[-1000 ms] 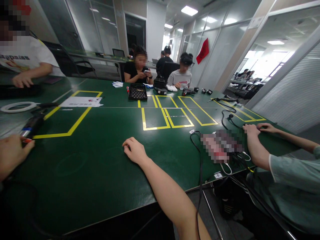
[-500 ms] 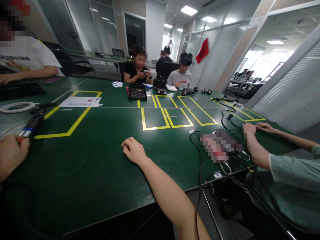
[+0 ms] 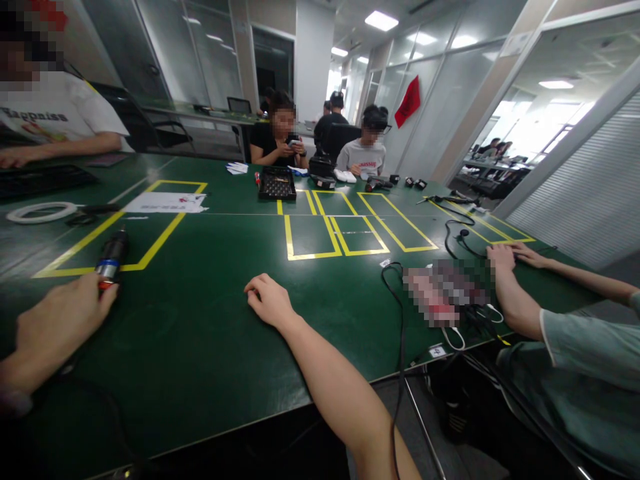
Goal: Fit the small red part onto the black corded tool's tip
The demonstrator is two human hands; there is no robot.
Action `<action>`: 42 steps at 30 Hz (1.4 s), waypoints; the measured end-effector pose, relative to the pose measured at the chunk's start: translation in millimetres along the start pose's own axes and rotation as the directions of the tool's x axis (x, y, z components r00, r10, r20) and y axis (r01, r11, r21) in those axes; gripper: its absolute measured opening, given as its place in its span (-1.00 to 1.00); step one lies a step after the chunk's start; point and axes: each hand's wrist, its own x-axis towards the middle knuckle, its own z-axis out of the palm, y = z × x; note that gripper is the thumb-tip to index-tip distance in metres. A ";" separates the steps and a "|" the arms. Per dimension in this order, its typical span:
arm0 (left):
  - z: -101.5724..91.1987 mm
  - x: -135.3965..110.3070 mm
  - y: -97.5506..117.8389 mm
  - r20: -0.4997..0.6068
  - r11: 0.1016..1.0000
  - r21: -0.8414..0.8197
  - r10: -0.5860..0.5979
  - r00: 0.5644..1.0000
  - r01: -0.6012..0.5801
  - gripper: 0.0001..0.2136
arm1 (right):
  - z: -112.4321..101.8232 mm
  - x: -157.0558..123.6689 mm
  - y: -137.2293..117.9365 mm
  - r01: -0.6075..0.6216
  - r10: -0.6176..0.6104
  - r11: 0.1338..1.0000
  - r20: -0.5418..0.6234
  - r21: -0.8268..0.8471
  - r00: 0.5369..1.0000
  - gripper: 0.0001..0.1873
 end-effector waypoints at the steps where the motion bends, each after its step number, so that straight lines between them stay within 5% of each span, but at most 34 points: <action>1: -2.3 -5.0 7.0 -0.012 0.999 0.043 0.018 1.000 -0.017 -0.47 | -0.2 -0.1 -0.2 0.003 -0.003 1.000 -0.001 0.001 1.000 -0.84; 11: -20.9 -46.9 73.4 -0.045 0.969 0.010 0.245 0.968 -0.245 -0.57 | -0.2 0.6 -1.6 0.006 -0.006 1.000 0.009 0.009 1.000 -0.84; 19: -15.4 -69.1 131.5 -0.130 0.902 -0.029 0.423 0.897 -0.430 -0.60 | -0.1 0.2 -6.3 0.024 -0.024 0.999 -0.004 0.030 1.000 -0.83; 26: -21.3 -77.7 182.4 -0.119 0.867 -0.085 0.480 0.869 -0.491 -0.66 | 1.0 -0.1 -6.6 0.077 -0.076 0.988 -0.007 0.135 0.997 -0.76; 42: -15.7 -74.6 177.8 -0.090 0.860 -0.200 0.460 0.883 -0.469 -0.67 | -4.1 2.3 -5.2 -0.082 0.025 0.893 0.134 0.442 0.991 -0.72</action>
